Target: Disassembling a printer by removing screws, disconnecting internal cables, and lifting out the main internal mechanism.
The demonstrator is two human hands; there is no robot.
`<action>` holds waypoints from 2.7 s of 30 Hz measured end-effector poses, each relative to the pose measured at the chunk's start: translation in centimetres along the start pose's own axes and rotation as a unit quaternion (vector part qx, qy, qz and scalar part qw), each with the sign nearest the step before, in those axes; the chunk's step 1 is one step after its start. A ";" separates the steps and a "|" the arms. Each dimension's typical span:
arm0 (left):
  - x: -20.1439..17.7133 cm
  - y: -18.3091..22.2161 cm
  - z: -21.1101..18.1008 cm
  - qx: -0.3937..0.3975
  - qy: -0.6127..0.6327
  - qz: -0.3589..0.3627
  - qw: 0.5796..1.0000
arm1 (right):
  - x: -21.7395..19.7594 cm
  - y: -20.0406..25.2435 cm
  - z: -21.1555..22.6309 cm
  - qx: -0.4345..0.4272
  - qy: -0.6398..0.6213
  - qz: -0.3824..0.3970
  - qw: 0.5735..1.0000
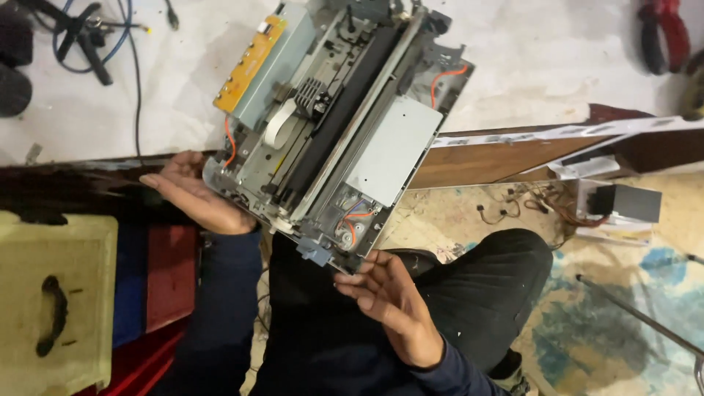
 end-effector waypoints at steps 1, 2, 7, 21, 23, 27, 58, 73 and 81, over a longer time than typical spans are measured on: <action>-0.2 -0.1 0.1 0.037 0.031 0.016 0.999 | 0.2 -0.2 -0.1 0.012 -0.004 0.010 1.000; -0.3 -0.3 0.2 0.076 0.061 0.032 0.995 | 0.5 -0.4 -0.1 0.022 -0.008 0.021 1.000; 0.8 -0.7 0.2 0.136 0.069 0.058 0.987 | 1.0 -1.4 -0.4 0.046 -0.015 0.049 0.998; 4.6 -6.4 1.9 0.132 0.078 0.117 0.981 | 3.0 -4.4 -1.5 0.063 0.006 0.109 0.992; 5.0 -7.8 2.6 0.073 0.098 0.103 0.987 | 3.6 -5.0 -1.6 0.081 0.029 0.118 0.989; 6.1 -10.0 3.0 0.043 0.092 0.119 0.988 | 4.3 -6.6 -2.3 0.084 0.052 0.140 0.985; 12.6 -13.6 8.7 -0.024 0.263 0.274 0.925 | -16.8 -14.6 -9.9 0.096 0.233 -0.168 0.953; 12.6 -13.4 8.6 -0.054 0.255 0.256 0.931 | -22.3 -15.3 -14.4 0.292 0.372 -0.176 0.863; 12.5 -13.1 8.1 -0.058 0.234 0.240 0.940 | -24.6 -15.7 -14.8 0.269 0.329 -0.200 0.883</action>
Point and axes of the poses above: each hand's wrist, its own y-axis away from the middle knuckle, its own x-axis out of the palm, z = x × y, the point moved 4 cm from there along -y, towards the middle knuckle, and after that the axes turned 9 degrees about -z, right-handed, at the moved point
